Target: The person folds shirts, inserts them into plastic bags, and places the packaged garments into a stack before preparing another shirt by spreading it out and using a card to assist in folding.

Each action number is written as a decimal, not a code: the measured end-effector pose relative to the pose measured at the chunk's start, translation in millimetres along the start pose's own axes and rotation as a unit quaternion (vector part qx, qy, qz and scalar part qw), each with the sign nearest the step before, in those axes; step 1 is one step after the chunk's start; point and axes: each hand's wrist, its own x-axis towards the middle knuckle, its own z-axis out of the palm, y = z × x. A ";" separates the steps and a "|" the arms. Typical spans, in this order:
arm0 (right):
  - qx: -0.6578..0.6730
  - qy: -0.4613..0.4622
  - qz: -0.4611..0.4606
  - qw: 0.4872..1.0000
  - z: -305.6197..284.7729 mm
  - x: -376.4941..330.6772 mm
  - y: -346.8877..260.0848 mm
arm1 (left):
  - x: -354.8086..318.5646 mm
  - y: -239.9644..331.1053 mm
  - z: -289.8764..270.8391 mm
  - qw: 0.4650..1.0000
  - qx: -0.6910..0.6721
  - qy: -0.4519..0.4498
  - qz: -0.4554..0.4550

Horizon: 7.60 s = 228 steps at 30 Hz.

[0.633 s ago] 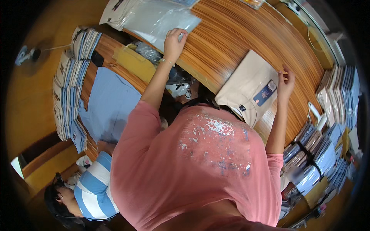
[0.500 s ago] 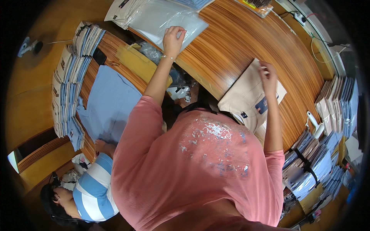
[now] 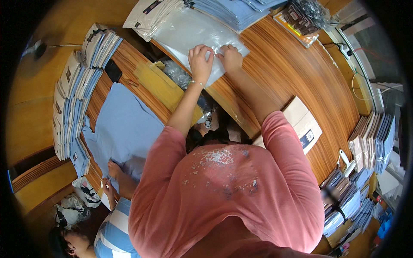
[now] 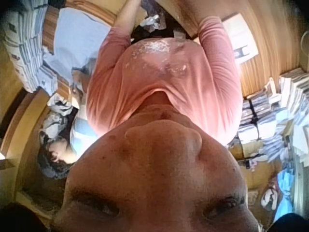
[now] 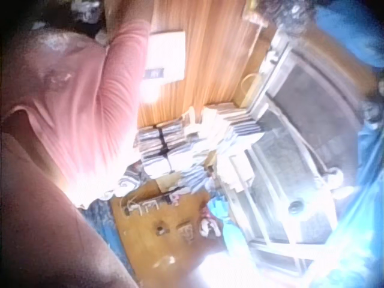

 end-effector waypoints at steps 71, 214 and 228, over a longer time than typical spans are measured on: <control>0.427 0.123 0.434 0.784 -327.7 -276.4 210.8 | -80.7 222.0 131.7 0.751 -0.399 -0.490 -0.190; -0.097 0.054 0.178 0.978 -167.2 -277.3 88.4 | -135.8 271.4 200.0 0.549 -0.220 -0.384 0.709; -0.099 0.033 0.005 0.995 -188.2 -302.8 47.2 | -134.5 268.2 202.7 0.556 -0.212 -0.367 0.715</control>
